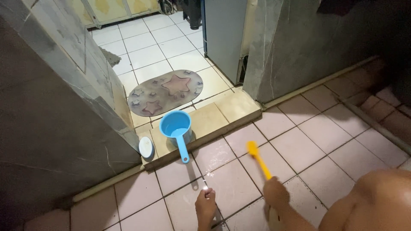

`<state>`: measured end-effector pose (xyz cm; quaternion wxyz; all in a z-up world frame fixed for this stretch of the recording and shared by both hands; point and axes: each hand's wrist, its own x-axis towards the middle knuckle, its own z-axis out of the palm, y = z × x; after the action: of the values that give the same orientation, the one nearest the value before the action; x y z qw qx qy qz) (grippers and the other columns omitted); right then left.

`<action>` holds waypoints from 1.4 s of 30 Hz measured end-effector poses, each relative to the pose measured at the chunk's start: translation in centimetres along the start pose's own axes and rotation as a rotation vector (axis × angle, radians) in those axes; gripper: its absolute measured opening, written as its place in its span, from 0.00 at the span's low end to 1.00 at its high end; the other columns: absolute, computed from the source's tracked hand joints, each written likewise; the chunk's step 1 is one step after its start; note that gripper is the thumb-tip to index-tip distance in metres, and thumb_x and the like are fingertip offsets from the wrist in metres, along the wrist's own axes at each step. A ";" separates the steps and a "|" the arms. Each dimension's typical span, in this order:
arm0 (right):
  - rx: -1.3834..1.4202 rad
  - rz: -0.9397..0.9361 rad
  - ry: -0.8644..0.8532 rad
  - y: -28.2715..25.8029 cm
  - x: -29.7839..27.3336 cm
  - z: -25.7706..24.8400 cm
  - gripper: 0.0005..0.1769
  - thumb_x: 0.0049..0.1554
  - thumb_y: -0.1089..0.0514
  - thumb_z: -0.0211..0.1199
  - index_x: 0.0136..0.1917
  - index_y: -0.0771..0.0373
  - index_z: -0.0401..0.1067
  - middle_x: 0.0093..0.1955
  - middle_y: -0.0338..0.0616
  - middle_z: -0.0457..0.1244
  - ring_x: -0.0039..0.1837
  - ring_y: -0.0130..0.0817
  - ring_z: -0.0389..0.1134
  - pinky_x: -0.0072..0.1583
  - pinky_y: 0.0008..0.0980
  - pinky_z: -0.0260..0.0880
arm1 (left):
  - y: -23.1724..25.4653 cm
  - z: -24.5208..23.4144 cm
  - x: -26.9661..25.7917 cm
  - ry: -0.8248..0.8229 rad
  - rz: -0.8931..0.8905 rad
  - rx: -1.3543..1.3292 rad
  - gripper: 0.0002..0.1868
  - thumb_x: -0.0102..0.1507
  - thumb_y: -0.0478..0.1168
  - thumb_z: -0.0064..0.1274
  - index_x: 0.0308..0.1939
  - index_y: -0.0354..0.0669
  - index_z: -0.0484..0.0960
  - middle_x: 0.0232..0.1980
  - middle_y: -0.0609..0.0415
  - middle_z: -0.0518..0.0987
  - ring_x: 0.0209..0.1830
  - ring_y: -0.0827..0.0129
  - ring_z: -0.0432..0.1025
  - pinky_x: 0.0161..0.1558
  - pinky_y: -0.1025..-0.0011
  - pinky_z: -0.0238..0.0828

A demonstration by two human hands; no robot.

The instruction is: The person scrubs a tiled floor with a yellow brush, repeatedly scooping water from a green bucket with a blue scoop and pouring it onto the floor to aid cleaning. The person moves the bucket and scoop to different positions while continuing to scrub the floor area.

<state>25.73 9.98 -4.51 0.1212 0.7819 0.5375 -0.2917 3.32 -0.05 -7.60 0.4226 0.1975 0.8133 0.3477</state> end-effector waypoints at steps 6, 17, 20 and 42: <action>0.212 0.022 0.028 -0.4 -1.5 2.9 0.15 0.69 0.51 0.38 0.58 0.58 0.63 0.40 0.35 0.67 0.37 0.28 0.67 0.35 0.29 0.68 | -0.9 0.3 0.8 0.006 -0.050 0.019 0.17 0.64 0.51 0.51 0.52 0.56 0.87 0.52 0.60 0.86 0.54 0.70 0.78 0.59 0.74 0.70; 0.022 -0.257 0.183 0.1 7.0 1.7 0.15 0.67 0.50 0.48 0.53 0.64 0.65 0.39 0.37 0.68 0.35 0.28 0.69 0.30 0.31 0.68 | 3.1 -2.4 -2.4 0.007 -0.092 -0.062 0.11 0.67 0.49 0.50 0.45 0.55 0.86 0.49 0.61 0.85 0.45 0.70 0.77 0.48 0.72 0.74; 0.075 -0.147 -0.083 -4.4 2.4 3.3 0.23 0.67 0.42 0.32 0.63 0.56 0.60 0.53 0.45 0.69 0.56 0.43 0.73 0.55 0.45 0.72 | 0.2 -1.7 0.4 0.016 -0.089 -0.069 0.14 0.66 0.49 0.51 0.50 0.51 0.86 0.53 0.59 0.83 0.54 0.72 0.75 0.53 0.72 0.83; -0.086 -0.482 -0.248 -7.1 -4.0 10.9 0.45 0.63 0.26 0.38 0.83 0.47 0.35 0.60 0.53 0.68 0.62 0.51 0.70 0.62 0.50 0.68 | -1.2 2.1 3.7 -0.130 -0.125 0.026 0.25 0.66 0.63 0.44 0.33 0.51 0.84 0.34 0.60 0.84 0.37 0.69 0.76 0.44 0.70 0.67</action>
<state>14.71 4.23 -10.06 0.1461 0.5838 0.7012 -0.3823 2.95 2.21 -11.39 0.4928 0.1741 0.7992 0.2968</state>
